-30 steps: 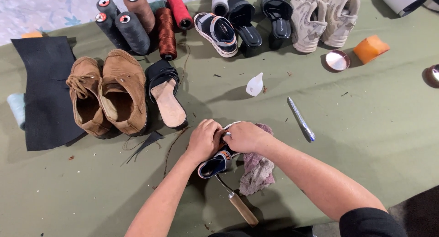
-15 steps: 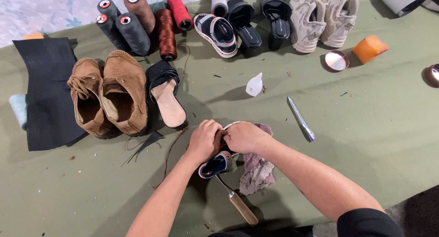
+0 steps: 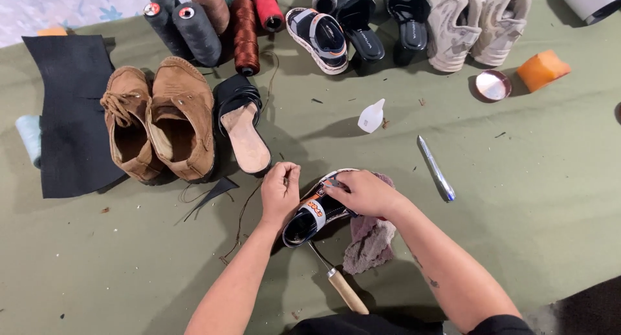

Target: Performing finishing touches on a sandal by wiping it and trimming edges with a small tool.

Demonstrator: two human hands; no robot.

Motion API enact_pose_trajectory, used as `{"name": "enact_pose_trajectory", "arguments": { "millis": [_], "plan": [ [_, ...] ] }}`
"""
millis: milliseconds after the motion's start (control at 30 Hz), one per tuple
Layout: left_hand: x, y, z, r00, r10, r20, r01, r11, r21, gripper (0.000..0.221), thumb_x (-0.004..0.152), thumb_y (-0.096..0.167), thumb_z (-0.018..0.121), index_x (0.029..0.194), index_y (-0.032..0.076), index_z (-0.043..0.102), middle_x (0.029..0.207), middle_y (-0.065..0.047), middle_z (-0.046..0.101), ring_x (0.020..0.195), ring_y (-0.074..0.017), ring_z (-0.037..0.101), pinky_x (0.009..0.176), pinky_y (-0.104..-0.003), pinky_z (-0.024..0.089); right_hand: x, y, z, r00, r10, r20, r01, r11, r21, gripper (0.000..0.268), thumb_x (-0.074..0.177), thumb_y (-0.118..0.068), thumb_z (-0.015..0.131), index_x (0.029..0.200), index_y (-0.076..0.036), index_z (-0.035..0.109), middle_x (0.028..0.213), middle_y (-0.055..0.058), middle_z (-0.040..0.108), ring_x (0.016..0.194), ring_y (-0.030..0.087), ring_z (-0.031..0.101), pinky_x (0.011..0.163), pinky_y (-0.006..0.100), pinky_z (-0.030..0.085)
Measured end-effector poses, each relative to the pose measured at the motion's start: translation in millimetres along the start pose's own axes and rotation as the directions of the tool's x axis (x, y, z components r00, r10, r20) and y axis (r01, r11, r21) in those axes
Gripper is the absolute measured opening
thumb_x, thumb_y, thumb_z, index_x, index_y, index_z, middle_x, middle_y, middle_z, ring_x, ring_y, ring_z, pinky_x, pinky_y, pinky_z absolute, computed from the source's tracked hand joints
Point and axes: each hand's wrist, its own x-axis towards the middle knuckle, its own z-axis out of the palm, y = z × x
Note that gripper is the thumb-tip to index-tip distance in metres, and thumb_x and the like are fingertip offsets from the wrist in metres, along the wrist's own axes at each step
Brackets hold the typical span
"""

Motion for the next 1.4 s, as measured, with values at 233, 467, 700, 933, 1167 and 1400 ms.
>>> {"name": "enact_pose_trajectory", "arguments": {
  "millis": [233, 467, 700, 933, 1167, 1400],
  "plan": [
    [2.6, 7.1, -2.5, 0.999, 0.012, 0.053, -0.01, 0.999, -0.036, 0.029, 0.106, 0.024, 0.057, 0.081, 0.015, 0.068, 0.071, -0.004, 0.064, 0.073, -0.0307, 0.068, 0.072, -0.037, 0.055, 3.0, 31.0, -1.5, 0.998, 0.067, -0.002, -0.064, 0.961, 0.271, 0.032, 0.092, -0.037, 0.062, 0.079, -0.008, 0.067, 0.055, 0.009, 0.061, 0.053, 0.021, 0.069, 0.067, 0.036, 0.056],
    [-0.5, 4.2, -1.9, 0.997, -0.077, -0.003, 0.077, 0.991, -0.109, 0.027, 0.109, 0.022, 0.05, 0.089, 0.01, 0.064, 0.066, -0.008, 0.063, 0.062, -0.0269, 0.064, 0.066, -0.037, 0.055, 3.0, 28.9, -10.5, 1.0, -0.005, 0.024, -0.004, 0.934, 0.358, 0.031, 0.092, -0.036, 0.065, 0.073, -0.011, 0.062, 0.054, 0.004, 0.059, 0.044, 0.016, 0.068, 0.051, 0.027, 0.052],
    [1.1, 6.4, 0.4, 0.995, -0.093, -0.022, 0.088, 0.982, -0.17, 0.013, 0.102, 0.012, 0.063, 0.092, 0.004, 0.063, 0.071, -0.008, 0.072, 0.064, -0.0216, 0.071, 0.062, -0.033, 0.057, 2.6, 24.9, -10.4, 1.0, -0.024, 0.008, 0.019, 0.914, 0.405, 0.032, 0.092, -0.034, 0.068, 0.074, -0.009, 0.064, 0.054, 0.004, 0.056, 0.043, 0.016, 0.064, 0.05, 0.027, 0.049],
    [5.7, 9.1, -4.3, 0.998, -0.01, 0.063, 0.017, 0.994, -0.106, 0.044, 0.093, 0.023, 0.079, 0.06, 0.01, 0.053, 0.064, -0.005, 0.068, 0.058, -0.0285, 0.065, 0.059, -0.031, 0.052, 3.9, 29.7, -4.6, 1.0, -0.015, 0.004, 0.014, 0.963, 0.269, 0.032, 0.074, -0.033, 0.089, 0.078, -0.01, 0.068, 0.06, 0.004, 0.058, 0.055, 0.019, 0.058, 0.057, 0.03, 0.046],
    [3.1, 12.4, -2.4, 0.969, -0.153, 0.195, 0.17, 0.983, -0.07, 0.029, 0.094, 0.029, 0.076, 0.073, 0.01, 0.067, 0.067, -0.012, 0.067, 0.062, -0.0328, 0.065, 0.057, -0.037, 0.05, 13.4, 59.4, 11.0, 0.997, -0.061, -0.04, 0.073, 0.883, 0.463, 0.027, 0.074, -0.024, 0.09, 0.082, -0.009, 0.069, 0.06, -0.001, 0.059, 0.057, 0.012, 0.054, 0.054, 0.024, 0.043],
    [5.3, 13.1, 0.7, 0.907, -0.247, 0.341, 0.239, 0.969, 0.066, 0.028, 0.093, 0.041, 0.075, 0.084, 0.014, 0.073, 0.07, -0.014, 0.069, 0.071, -0.0366, 0.069, 0.062, -0.043, 0.052, 10.3, 60.2, 15.3, 0.976, -0.058, -0.21, 0.186, 0.726, 0.662, 0.032, 0.076, -0.019, 0.092, 0.088, -0.003, 0.068, 0.059, 0.002, 0.058, 0.051, 0.01, 0.055, 0.047, 0.021, 0.043]
  ]
}}
